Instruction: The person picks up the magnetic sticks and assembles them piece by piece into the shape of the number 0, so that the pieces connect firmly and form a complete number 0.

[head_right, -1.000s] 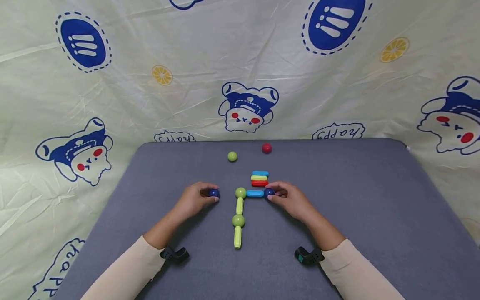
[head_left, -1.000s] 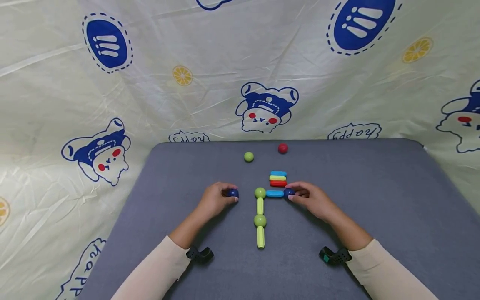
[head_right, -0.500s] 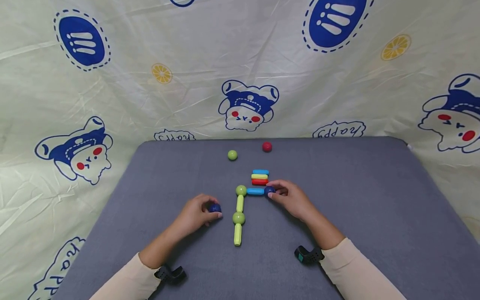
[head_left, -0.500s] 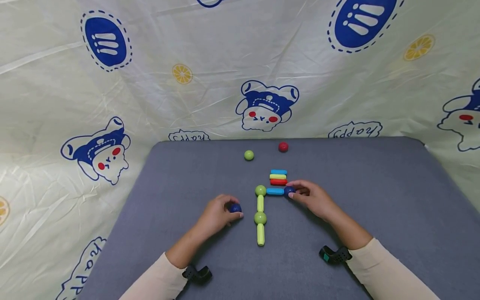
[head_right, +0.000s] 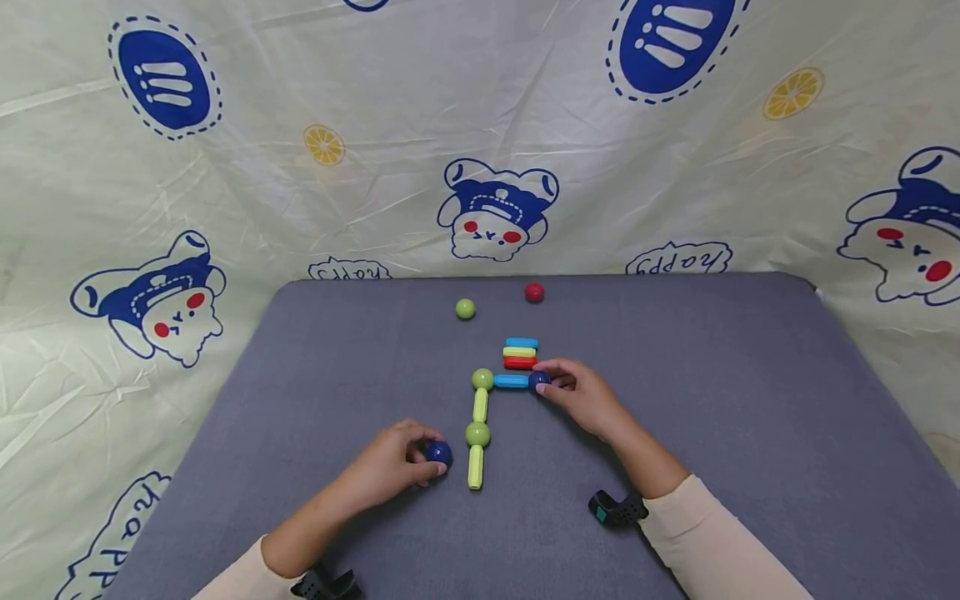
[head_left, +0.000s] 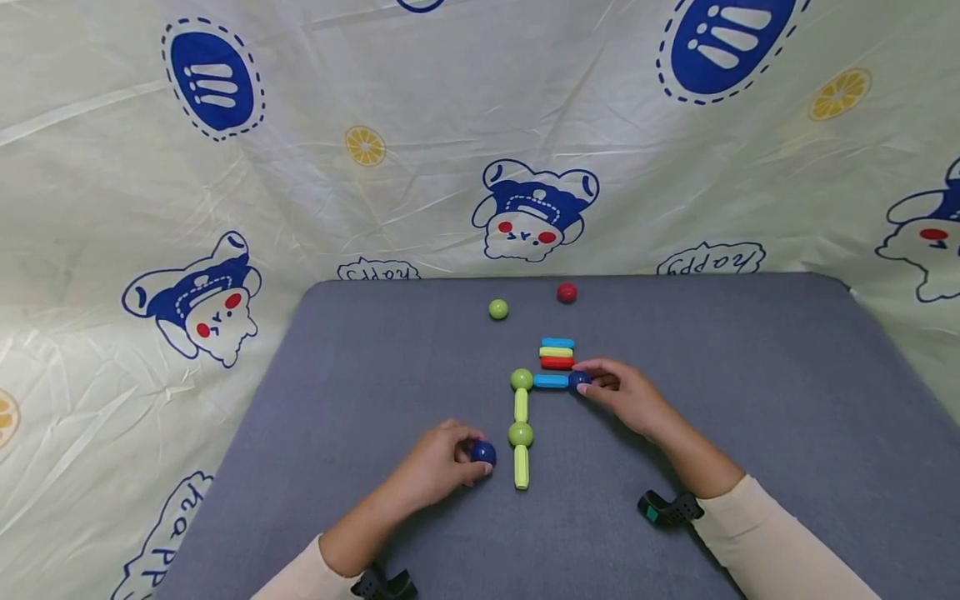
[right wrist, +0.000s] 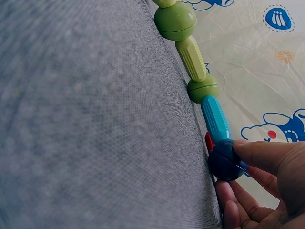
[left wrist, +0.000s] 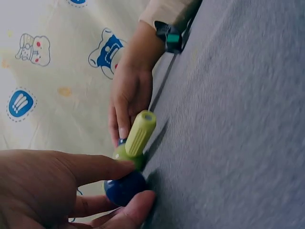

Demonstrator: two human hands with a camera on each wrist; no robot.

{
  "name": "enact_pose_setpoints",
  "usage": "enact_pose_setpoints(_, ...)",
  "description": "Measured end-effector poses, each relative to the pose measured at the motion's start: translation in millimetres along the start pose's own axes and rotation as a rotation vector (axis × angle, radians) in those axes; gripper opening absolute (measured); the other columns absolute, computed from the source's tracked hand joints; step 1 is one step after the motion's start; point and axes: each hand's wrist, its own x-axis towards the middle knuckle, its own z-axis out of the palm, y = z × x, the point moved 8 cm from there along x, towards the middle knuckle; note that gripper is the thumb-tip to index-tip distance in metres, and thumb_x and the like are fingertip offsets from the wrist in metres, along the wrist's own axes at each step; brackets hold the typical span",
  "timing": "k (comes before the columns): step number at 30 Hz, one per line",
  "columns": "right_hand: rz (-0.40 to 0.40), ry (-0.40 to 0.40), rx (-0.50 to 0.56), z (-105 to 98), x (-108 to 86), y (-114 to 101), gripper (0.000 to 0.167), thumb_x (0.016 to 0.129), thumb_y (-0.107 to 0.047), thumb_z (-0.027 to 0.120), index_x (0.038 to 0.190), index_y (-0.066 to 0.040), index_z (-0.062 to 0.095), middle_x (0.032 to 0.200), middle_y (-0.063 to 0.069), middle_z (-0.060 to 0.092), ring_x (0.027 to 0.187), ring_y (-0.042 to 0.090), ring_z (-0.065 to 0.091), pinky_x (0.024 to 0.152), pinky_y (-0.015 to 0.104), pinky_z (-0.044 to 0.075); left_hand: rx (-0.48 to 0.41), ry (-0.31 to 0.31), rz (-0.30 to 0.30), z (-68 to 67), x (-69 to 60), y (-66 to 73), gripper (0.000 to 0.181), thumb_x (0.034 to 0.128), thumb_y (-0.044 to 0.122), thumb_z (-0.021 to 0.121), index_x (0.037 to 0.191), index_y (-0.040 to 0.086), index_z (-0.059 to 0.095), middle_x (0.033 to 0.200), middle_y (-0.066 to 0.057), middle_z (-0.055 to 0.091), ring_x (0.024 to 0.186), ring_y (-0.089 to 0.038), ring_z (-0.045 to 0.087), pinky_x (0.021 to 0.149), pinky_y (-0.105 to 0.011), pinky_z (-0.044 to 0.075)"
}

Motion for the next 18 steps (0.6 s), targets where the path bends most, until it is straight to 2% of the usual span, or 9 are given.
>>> enact_pose_setpoints(6, 0.007, -0.007, -0.003, -0.2, -0.3, 0.7, 0.035, 0.099, -0.025, 0.067, 0.131, -0.013, 0.065, 0.116, 0.013, 0.063, 0.100, 0.024, 0.057, 0.077, 0.032, 0.048, 0.112, -0.042, 0.020, 11.0, -11.9, 9.3, 0.032, 0.0792, 0.023, 0.088, 0.102, 0.008, 0.070, 0.087, 0.003, 0.060, 0.069, -0.001, 0.054, 0.063, -0.018, 0.047)
enact_pose_setpoints(12, 0.002, -0.004, -0.017, -0.5, -0.2, -0.2, 0.035, 0.099, -0.026, 0.067, 0.131, -0.013, 0.064, 0.115, 0.013, 0.063, 0.099, 0.024, 0.057, 0.078, 0.032, 0.048, 0.089, -0.108, 0.010, 26.7, -22.1, 18.9, 0.031, 0.0780, 0.025, 0.089, 0.096, 0.010, 0.069, 0.084, 0.005, 0.059, 0.067, 0.001, 0.054, 0.063, -0.017, 0.047)
enact_pose_setpoints(18, 0.009, -0.002, -0.016, 0.3, -0.3, 0.5, 0.035, 0.099, -0.026, 0.067, 0.132, -0.013, 0.064, 0.116, 0.013, 0.063, 0.100, 0.025, 0.057, 0.079, 0.032, 0.048, 0.089, -0.114, -0.020, 34.9, -25.1, 24.3, 0.032, 0.0779, 0.026, 0.089, 0.093, 0.010, 0.067, 0.082, 0.007, 0.059, 0.067, 0.001, 0.053, 0.062, -0.017, 0.047)
